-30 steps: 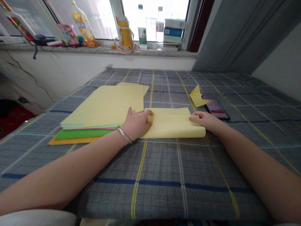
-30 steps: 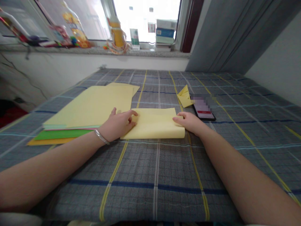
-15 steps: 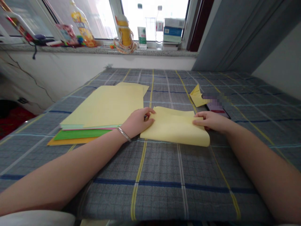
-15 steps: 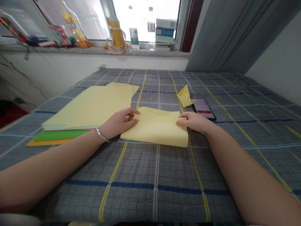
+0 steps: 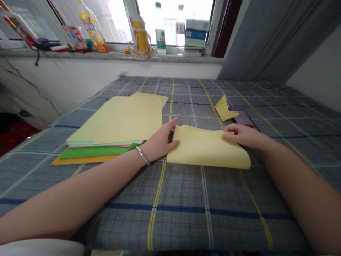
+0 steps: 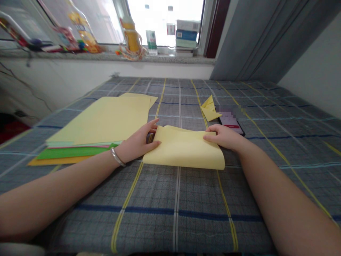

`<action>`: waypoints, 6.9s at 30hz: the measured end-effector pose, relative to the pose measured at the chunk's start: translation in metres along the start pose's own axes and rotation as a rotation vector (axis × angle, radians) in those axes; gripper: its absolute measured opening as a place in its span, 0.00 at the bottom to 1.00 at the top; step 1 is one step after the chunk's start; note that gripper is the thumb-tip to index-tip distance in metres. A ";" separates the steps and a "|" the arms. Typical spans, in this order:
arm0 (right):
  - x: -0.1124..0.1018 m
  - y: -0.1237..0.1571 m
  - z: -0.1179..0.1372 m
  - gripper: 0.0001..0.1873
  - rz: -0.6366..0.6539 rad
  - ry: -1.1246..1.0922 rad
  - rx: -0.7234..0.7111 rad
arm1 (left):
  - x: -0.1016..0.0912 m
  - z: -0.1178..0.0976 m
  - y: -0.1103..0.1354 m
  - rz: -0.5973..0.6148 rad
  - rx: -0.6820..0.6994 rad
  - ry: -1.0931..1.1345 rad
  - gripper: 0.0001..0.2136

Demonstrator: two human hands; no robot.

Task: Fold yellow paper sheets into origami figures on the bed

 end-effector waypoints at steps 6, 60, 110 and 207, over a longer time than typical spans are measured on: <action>0.000 -0.002 0.011 0.13 -0.137 0.201 -0.096 | 0.002 0.001 -0.001 0.017 0.036 -0.066 0.36; -0.003 0.009 0.028 0.24 -0.413 -0.329 -0.109 | -0.013 0.011 -0.006 -0.245 -0.070 0.393 0.12; -0.003 0.012 0.036 0.09 -0.472 -0.599 0.006 | -0.014 0.014 -0.007 -0.295 -0.076 0.517 0.15; -0.003 -0.049 0.014 0.12 -0.305 0.090 0.011 | 0.048 -0.011 -0.041 0.294 0.100 -0.697 0.37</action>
Point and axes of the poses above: each hand's wrist, its own y-axis away from the middle knuckle, its own x-axis out of the palm, z = x × y, the point moved 5 cm from there along -y, towards the middle knuckle, and after that the axes turned 12 degrees about y, right-handed, at the moved point
